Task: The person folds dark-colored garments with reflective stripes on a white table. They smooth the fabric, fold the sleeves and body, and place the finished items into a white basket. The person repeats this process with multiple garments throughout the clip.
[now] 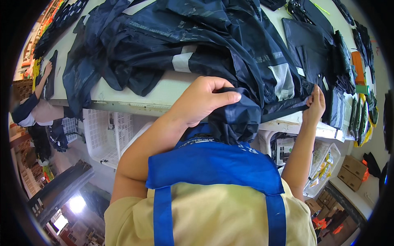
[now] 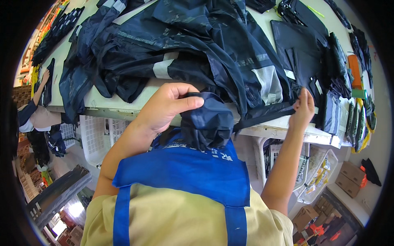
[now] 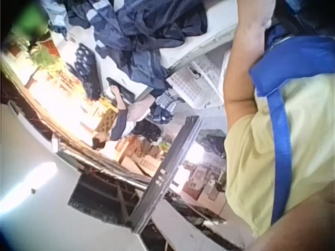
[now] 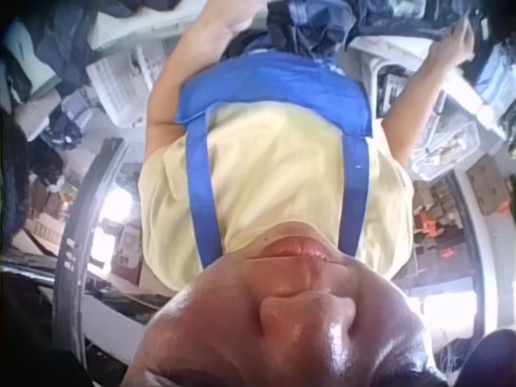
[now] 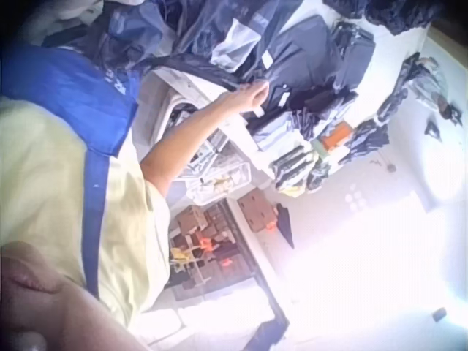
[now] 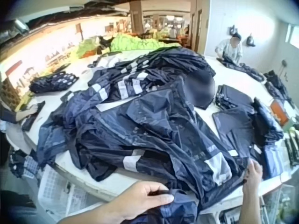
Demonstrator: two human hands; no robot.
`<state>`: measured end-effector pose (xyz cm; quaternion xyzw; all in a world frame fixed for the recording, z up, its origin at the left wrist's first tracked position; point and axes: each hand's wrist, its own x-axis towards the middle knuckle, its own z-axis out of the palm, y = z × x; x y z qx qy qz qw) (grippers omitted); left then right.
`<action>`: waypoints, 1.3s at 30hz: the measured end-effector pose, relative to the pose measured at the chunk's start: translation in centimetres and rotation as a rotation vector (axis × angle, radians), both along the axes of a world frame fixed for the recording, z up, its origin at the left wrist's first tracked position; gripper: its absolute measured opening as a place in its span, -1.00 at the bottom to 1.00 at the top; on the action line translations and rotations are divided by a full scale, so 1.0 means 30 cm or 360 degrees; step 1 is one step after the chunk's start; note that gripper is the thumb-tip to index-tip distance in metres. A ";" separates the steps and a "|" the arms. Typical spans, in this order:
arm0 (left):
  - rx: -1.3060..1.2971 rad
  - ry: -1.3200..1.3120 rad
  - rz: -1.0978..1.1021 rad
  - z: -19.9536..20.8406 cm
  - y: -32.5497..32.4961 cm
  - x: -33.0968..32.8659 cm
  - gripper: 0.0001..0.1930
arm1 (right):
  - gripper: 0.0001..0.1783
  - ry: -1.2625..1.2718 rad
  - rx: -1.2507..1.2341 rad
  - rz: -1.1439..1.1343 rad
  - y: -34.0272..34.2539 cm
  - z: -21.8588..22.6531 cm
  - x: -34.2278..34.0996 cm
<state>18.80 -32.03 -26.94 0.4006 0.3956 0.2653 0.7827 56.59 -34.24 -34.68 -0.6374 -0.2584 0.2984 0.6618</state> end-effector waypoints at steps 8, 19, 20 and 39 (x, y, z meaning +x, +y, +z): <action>-0.0117 -0.0154 -0.0030 0.040 0.003 0.002 -0.57 | -0.29 -0.0885 -0.1017 -0.0528 -0.046 -0.268 0.693; -0.0032 -0.0165 -0.0060 0.049 -0.003 0.016 -0.56 | -0.70 -0.1527 0.0742 0.1222 -0.021 0.284 -0.555; 0.0003 -0.0141 -0.0070 0.046 0.000 0.017 -0.57 | -0.72 -0.1532 0.0727 0.1195 -0.025 0.284 -0.573; 0.0573 0.0262 0.0012 0.107 -0.066 0.044 -0.72 | -0.78 -0.0865 0.0239 0.1029 -0.121 0.328 -0.564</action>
